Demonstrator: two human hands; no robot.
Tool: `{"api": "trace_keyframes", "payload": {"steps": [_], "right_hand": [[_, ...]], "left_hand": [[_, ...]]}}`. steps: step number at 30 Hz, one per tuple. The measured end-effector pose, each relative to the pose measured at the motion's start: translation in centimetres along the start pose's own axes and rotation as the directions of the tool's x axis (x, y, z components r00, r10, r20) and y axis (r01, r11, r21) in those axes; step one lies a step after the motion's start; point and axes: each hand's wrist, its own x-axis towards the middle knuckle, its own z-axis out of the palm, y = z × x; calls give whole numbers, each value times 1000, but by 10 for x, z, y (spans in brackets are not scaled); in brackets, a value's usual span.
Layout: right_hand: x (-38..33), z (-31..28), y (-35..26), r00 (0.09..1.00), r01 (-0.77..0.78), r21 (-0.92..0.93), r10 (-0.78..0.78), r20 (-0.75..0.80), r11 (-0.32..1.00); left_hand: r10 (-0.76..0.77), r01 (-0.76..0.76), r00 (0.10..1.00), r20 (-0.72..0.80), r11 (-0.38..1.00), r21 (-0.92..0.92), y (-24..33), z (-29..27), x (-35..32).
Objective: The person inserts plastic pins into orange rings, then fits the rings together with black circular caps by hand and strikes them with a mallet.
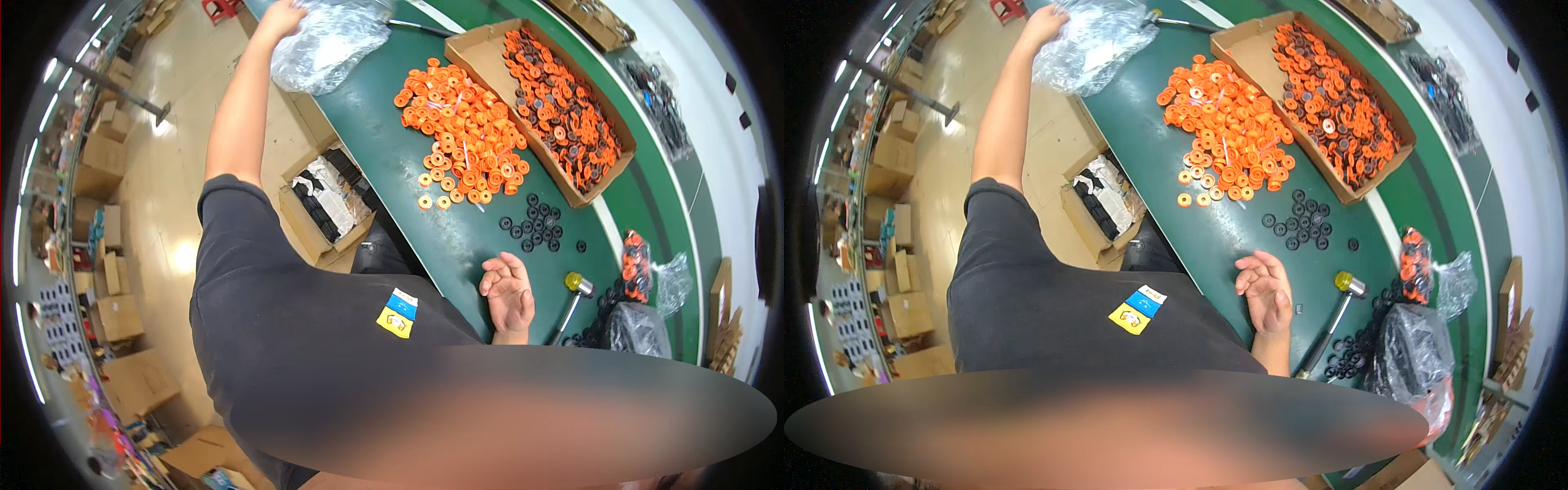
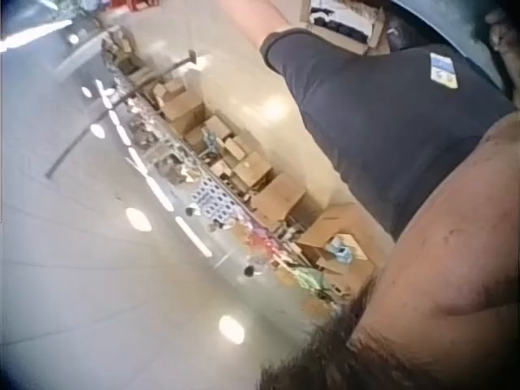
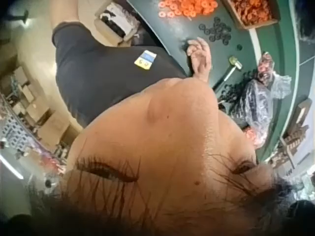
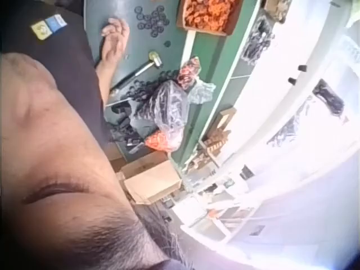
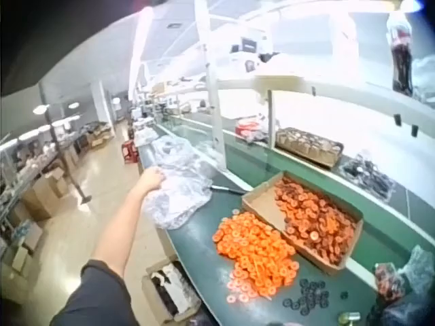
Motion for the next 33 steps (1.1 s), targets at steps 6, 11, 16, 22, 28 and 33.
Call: {"api": "trace_keyframes", "payload": {"steps": [6, 11, 16, 22, 28, 33], "right_hand": [[1, 3, 5, 984, -176, -27, 177, 33, 984], [7, -7, 7, 969, -245, -77, 246, 9, 967], [10, -15, 1, 948, -314, -116, 319, 27, 942], [8, -3, 3, 961, -274, -231, 278, -14, 934], [22, 25, 10, 942, -209, -312, 105, -320, 927], [36, 41, 21, 944, -180, -389, 48, -325, 904]], "left_hand": [[-301, 270, 953, -26, 811, 519, -33, 92, 9], [77, 95, 965, -250, 788, 608, -2, 117, 6], [319, -280, 948, -6, 838, 469, -10, 160, 10], [595, -503, 801, -65, 728, 466, 101, 154, -37], [772, -749, 559, 304, 627, -214, 213, 167, -177], [835, -800, 408, 369, 522, -297, 226, 186, -219]]}}
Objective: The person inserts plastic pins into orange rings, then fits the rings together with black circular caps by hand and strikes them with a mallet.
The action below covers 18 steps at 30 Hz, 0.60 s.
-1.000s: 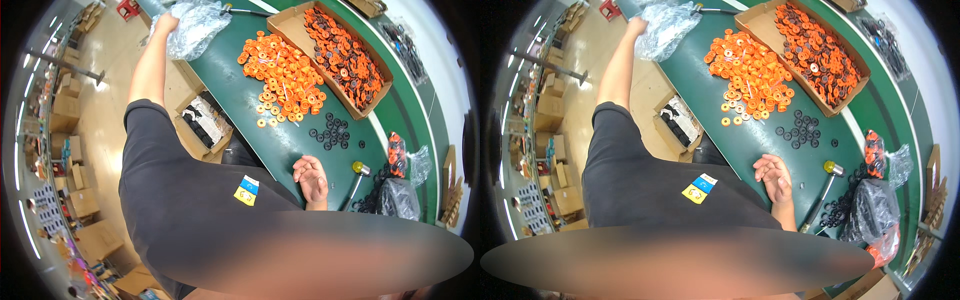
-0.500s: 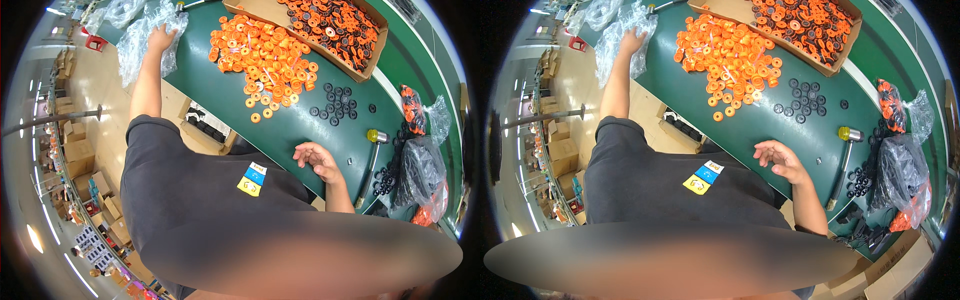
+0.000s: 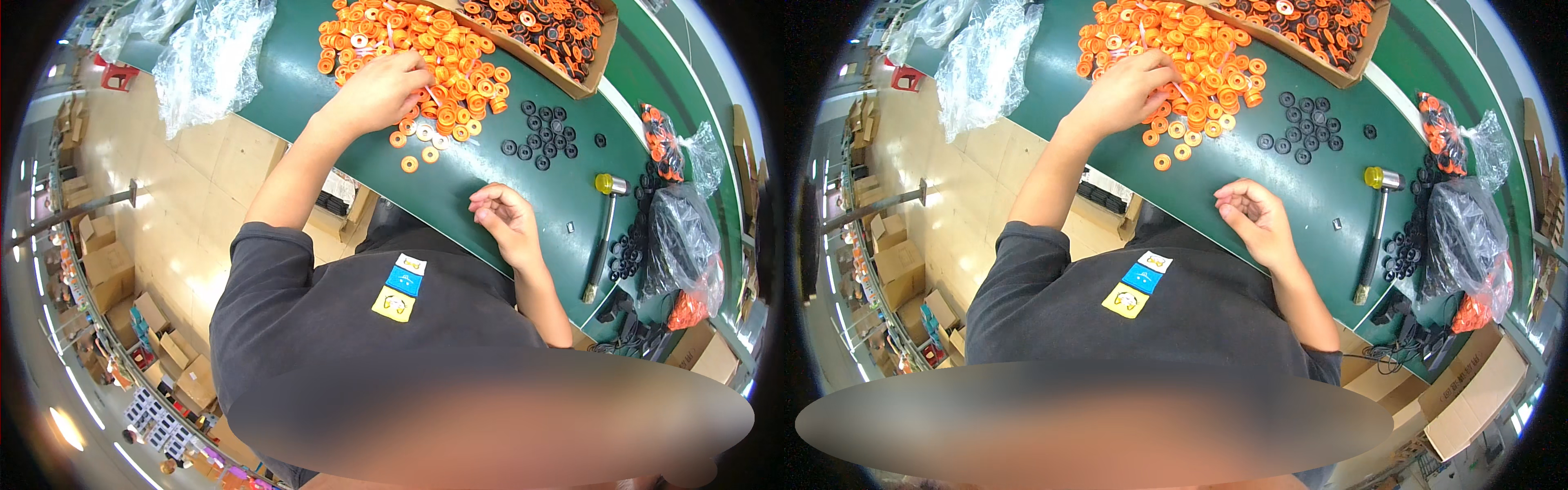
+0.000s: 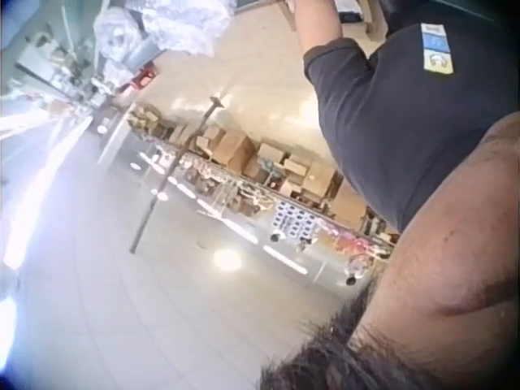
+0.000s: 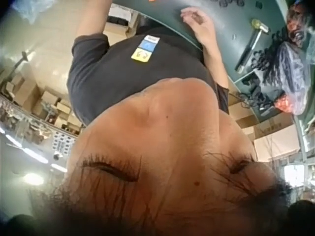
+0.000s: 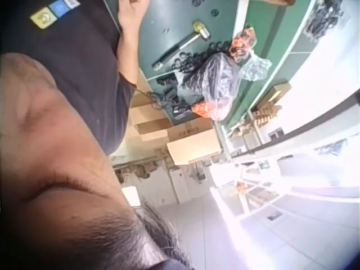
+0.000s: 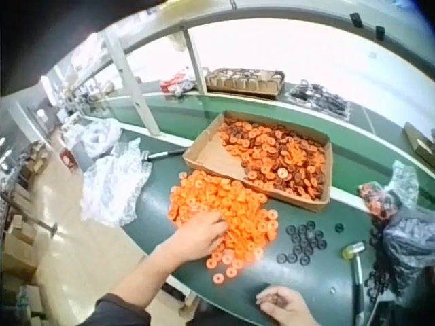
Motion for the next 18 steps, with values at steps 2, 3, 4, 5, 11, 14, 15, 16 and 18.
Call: {"api": "trace_keyframes", "payload": {"steps": [2, 3, 4, 5, 11, 14, 15, 16, 18], "right_hand": [[-1, 1, 1, 999, -17, -39, 18, 32, 999], [0, 1, 1, 1000, -21, -37, 22, 23, 999], [3, 0, -3, 1000, -4, -273, -3, -24, 962], [8, -2, -6, 998, 1, -495, -36, -61, 869], [60, -10, -9, 902, 163, -979, -421, 97, 123], [80, -8, -6, 919, 156, -984, -379, 113, 84], [85, -7, -3, 911, 156, -985, -397, 116, 70], [89, -6, -3, 910, 177, -982, -391, 137, 66], [93, -6, -4, 932, 124, -992, -342, 122, -16]], "left_hand": [[11, -11, 1000, -16, 1000, 11, -4, 8, 1], [18, -17, 999, -32, 999, 27, -6, 12, 1], [22, -21, 999, -27, 1000, 20, -9, 14, 2], [44, -43, 999, -33, 999, 18, -13, 14, 1], [17, -13, 997, -77, 998, 54, -11, 0, -9], [-218, 192, 966, -142, 966, -174, -4, -2, -23], [-304, 246, 941, -149, 916, -317, -4, 1, -29], [-321, 261, 934, -159, 914, -312, -2, 7, -37], [-570, 406, 821, -20, 608, -683, 4, 19, -47]]}}
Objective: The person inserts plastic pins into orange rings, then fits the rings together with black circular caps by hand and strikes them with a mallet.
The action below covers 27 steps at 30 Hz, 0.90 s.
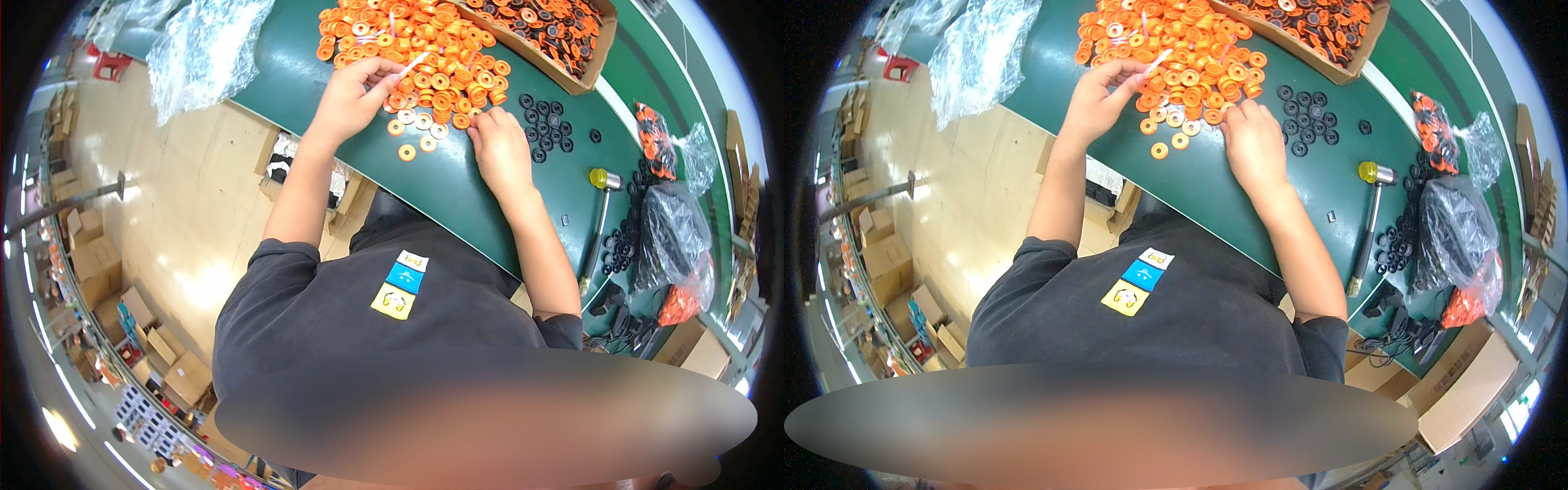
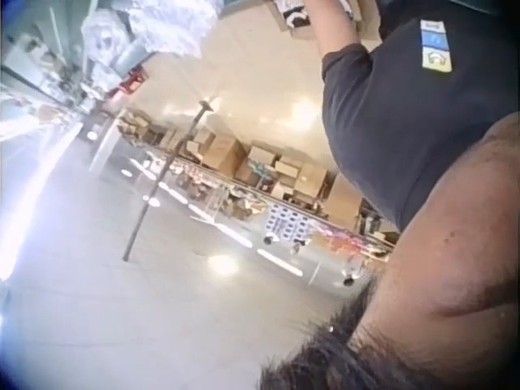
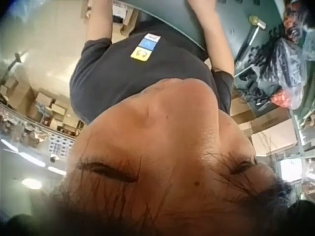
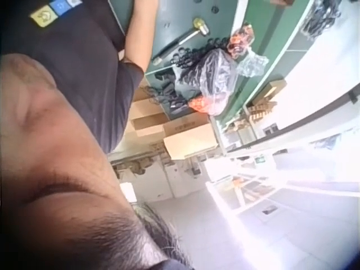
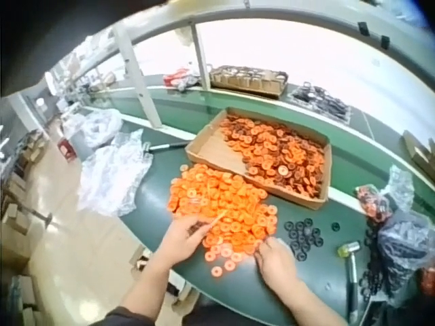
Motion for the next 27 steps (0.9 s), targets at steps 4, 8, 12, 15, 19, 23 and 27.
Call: {"api": "trace_keyframes", "payload": {"steps": [4, 8, 12, 15, 19, 23, 27], "right_hand": [[1, -12, 6, 997, 81, -59, -80, 22, 995], [-10, -40, 12, 996, -48, -59, 52, 72, 997], [-17, -58, 12, 959, -282, 177, 277, 54, 943], [-17, -48, 12, 961, -262, 296, 277, -10, 919], [-11, -34, 6, 969, -197, 330, 234, -78, 923], [-25, -20, 7, 957, -200, 541, 280, -69, 817], [-55, -17, -9, 944, -174, 841, 331, -6, 512]], "left_hand": [[-116, 97, 993, -12, 884, -457, 2, 15, -13], [-191, 175, 981, 36, 788, -591, 12, 23, -20], [-159, 262, 964, 213, 707, -656, 25, 50, -30], [-41, 247, 952, 303, 689, -681, 34, 86, -38], [-60, 261, 952, 302, 675, -690, 21, 112, -45], [-54, 172, 981, 188, 696, -697, 3, 133, -61], [3, 40, 999, 53, 625, -780, 25, 148, -72]]}}
